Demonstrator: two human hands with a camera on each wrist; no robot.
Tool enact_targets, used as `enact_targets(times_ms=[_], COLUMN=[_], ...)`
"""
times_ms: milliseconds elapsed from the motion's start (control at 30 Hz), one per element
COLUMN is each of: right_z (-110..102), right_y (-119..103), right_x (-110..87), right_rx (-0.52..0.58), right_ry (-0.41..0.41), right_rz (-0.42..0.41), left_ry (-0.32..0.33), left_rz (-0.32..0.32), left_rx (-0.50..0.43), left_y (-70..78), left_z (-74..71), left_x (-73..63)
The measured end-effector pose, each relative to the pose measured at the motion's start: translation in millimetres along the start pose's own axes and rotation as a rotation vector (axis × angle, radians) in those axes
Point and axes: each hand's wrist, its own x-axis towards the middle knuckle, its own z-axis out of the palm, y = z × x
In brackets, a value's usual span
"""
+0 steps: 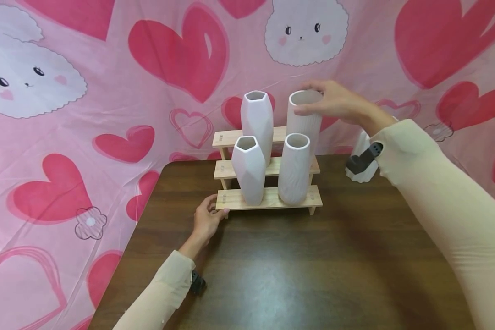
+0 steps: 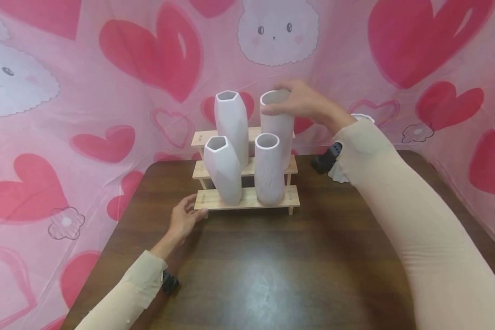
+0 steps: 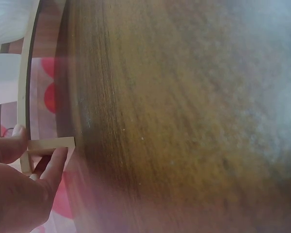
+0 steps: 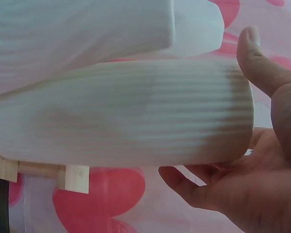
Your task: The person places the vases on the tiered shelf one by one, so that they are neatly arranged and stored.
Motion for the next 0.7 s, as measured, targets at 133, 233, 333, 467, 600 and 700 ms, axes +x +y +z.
enact_targets(times_ms=[133,233,333,467,600,700], right_z=[-5,-11,-17,-24,-31,-36], right_y=[3,5,7,13,21,32], right_x=[-3.7,-6.1,-9.1,-15.0,-21.9,-26.6], right_rx=[0.04,0.073,0.094,0.1,0.104,0.12], right_ry=[-0.011,0.003,0.029,0.046,0.058,0.079], right_rz=[-0.019,-0.025,-0.021,-0.001,0.0,-0.02], left_ry=[-0.001,0.002,0.003,0.003,0.001,0.0], left_rz=[0.0,0.0,0.002,0.001,-0.003,0.002], left_rx=[-0.012,-0.016,-0.014,-0.005,0.005,0.0], left_y=[-0.5,-0.2,0.1,0.1,-0.4,-1.1], left_z=[0.1,-0.5,-0.9,-1.5,-1.7,-2.3], left_x=[0.6,0.9,1.4,1.2,0.2,0.8])
